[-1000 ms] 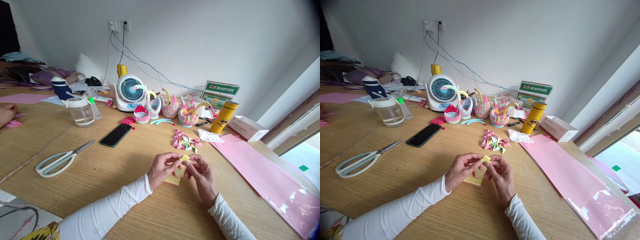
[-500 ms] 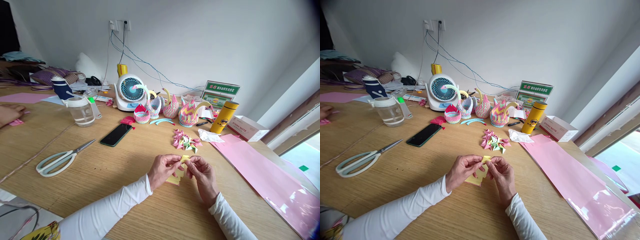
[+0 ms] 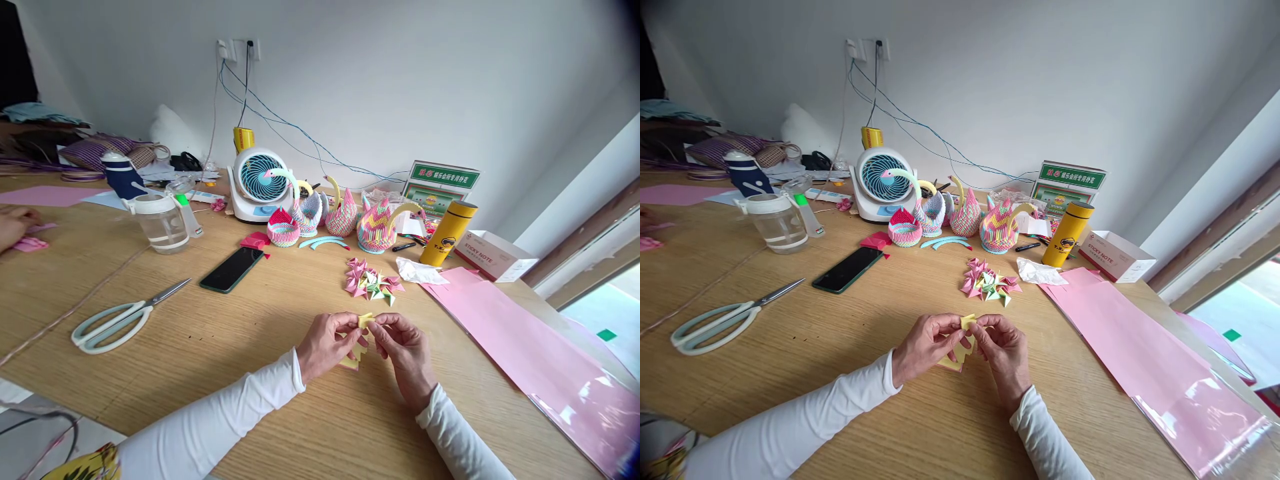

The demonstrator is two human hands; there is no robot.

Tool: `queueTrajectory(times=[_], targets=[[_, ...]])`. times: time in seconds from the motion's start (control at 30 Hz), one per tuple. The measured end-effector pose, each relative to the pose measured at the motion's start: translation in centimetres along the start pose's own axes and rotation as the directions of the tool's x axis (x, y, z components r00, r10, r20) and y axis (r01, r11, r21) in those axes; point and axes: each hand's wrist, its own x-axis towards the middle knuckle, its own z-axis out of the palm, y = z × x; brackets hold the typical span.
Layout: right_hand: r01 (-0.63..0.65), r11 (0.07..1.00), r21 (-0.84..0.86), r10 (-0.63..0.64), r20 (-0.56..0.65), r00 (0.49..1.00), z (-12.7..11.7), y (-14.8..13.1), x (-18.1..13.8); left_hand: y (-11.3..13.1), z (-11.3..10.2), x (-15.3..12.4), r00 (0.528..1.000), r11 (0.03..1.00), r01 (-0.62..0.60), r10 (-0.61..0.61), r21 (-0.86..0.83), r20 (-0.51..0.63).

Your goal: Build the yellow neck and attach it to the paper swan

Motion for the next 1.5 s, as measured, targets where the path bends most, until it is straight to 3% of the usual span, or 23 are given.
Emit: queueTrajectory(times=[0.63, 1.17, 1.5], targets=[[-0.069, 0.997, -0.032, 0.071, 0.041, 0.997, -0.1, 0.0, 0.0, 0.1, 0.1, -0.1, 1.0, 1.0, 0.023, -0.023, 0.01, 0.014], [-0.037, 0.998, -0.053, 0.041, 0.074, 0.996, -0.5, 0.3, 0.3, -0.7, -0.1, 0.1, 0.997, 1.0, 0.005, -0.006, 0.015, 0.079], [-0.04, 0.999, -0.025, 0.041, 0.057, 0.998, -0.4, 0.6, 0.3, -0.5, 0.1, 0.0, 0.999, 0.998, 0.034, -0.032, -0.06, 0.034]])
